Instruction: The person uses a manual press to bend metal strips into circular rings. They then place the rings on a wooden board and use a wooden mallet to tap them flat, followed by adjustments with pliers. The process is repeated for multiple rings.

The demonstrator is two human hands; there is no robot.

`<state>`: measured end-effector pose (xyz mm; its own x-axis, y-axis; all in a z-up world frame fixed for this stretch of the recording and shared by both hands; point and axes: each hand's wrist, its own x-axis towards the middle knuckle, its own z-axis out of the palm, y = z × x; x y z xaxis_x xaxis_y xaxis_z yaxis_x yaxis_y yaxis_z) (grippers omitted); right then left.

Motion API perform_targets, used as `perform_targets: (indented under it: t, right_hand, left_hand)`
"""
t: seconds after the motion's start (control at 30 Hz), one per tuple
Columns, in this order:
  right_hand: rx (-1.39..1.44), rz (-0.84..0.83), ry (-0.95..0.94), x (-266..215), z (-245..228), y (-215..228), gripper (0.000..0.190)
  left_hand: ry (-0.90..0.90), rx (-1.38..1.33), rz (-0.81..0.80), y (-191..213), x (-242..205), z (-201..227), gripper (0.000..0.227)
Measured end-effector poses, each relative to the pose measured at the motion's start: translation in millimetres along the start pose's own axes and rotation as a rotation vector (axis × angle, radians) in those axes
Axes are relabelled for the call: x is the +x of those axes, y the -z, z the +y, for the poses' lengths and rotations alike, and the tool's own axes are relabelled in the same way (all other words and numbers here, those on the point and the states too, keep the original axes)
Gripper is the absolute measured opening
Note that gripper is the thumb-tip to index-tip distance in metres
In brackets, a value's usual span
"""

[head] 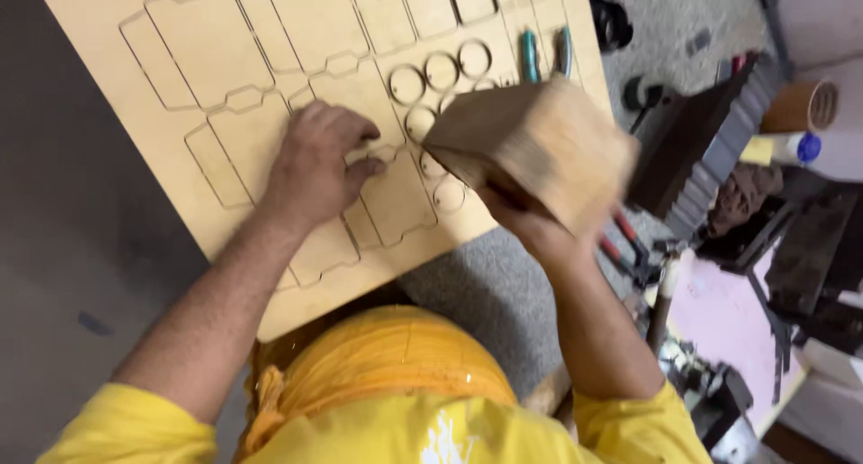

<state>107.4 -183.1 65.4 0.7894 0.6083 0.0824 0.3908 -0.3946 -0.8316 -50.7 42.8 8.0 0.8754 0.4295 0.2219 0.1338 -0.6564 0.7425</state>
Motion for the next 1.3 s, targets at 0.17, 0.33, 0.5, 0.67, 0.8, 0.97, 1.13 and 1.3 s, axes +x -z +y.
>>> perform_targets:
  t: [0.17, 0.33, 0.5, 0.67, 0.8, 0.97, 1.13, 1.3]
  right_hand:
    - [0.215, -0.039, -0.140, -29.3, 6.1, 1.1, 0.097]
    - [0.955, -0.117, -0.580, 5.3, 8.8, -12.4, 0.102]
    - [-0.187, -0.048, 0.087, -14.3, -6.6, -10.2, 0.098]
    - [0.080, -0.010, 0.284, -16.4, -8.3, -6.2, 0.085]
    - [0.142, 0.066, -0.090, -14.5, -2.0, 19.9, 0.079]
    - [0.560, 0.031, -0.420, -23.9, 16.3, 11.6, 0.077]
    - [0.877, 0.014, -0.639, -8.6, 24.5, -8.7, 0.075]
    - [0.158, 0.054, -0.073, -19.2, 5.2, -5.0, 0.089]
  left_hand:
    - [0.052, -0.002, -0.042, -2.3, -12.1, -2.4, 0.031]
    - [0.033, 0.058, -0.048, 0.4, 2.5, -1.6, 0.032]
    - [-0.022, 0.054, -0.020, 0.5, 0.3, 0.0, 0.033]
    - [0.006, 0.000, -0.023, -0.3, -3.9, -6.6, 0.031]
    - [-0.040, 0.004, 0.007, -1.3, -3.5, -7.0, 0.031]
    - [-0.011, 0.000, -0.008, -0.8, -2.7, -4.7, 0.030]
    - [-0.013, 0.026, -0.006, -4.3, -1.5, -3.2, 0.030]
    - [-0.003, 0.022, -0.033, -1.6, -4.7, 0.2, 0.028]
